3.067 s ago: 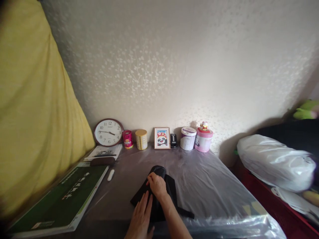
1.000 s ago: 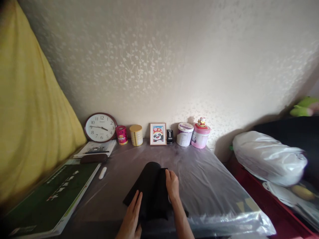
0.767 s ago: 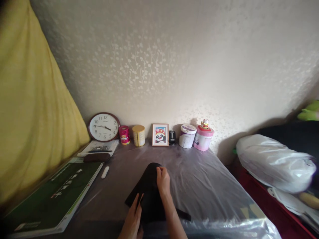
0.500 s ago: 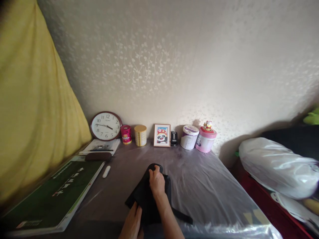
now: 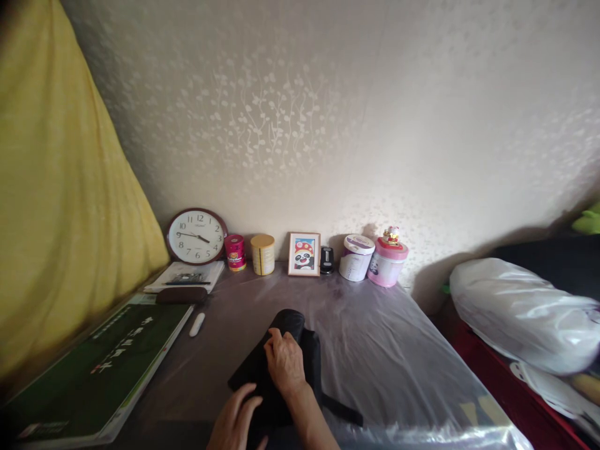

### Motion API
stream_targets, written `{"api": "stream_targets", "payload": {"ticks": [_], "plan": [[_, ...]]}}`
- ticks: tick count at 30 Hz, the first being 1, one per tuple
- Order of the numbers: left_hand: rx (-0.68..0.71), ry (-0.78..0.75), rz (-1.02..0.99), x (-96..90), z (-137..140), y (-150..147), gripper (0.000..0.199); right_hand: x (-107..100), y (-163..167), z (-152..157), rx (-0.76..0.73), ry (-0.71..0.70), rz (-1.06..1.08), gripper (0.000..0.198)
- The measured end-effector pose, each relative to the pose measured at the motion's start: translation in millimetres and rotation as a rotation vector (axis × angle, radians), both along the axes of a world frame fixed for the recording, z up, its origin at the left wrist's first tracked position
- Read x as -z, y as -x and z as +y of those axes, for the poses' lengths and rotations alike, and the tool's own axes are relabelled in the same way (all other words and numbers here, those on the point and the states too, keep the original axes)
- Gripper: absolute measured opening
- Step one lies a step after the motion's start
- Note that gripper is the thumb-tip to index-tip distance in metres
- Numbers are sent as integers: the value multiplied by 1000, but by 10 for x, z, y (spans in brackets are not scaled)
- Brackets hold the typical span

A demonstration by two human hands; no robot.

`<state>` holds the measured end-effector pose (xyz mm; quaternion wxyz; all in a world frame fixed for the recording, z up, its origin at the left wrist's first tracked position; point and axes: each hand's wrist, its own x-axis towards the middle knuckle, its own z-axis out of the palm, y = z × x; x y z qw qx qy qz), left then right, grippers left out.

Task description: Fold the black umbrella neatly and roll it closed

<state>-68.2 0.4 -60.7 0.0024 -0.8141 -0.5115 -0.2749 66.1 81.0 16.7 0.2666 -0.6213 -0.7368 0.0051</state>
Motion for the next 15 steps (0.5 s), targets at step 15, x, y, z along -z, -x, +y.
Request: {"api": "stream_targets", "payload": {"ticks": [15], "plan": [[27, -258, 203, 10, 144, -135, 76, -58, -40, -56, -132, -12, 111, 20]]}}
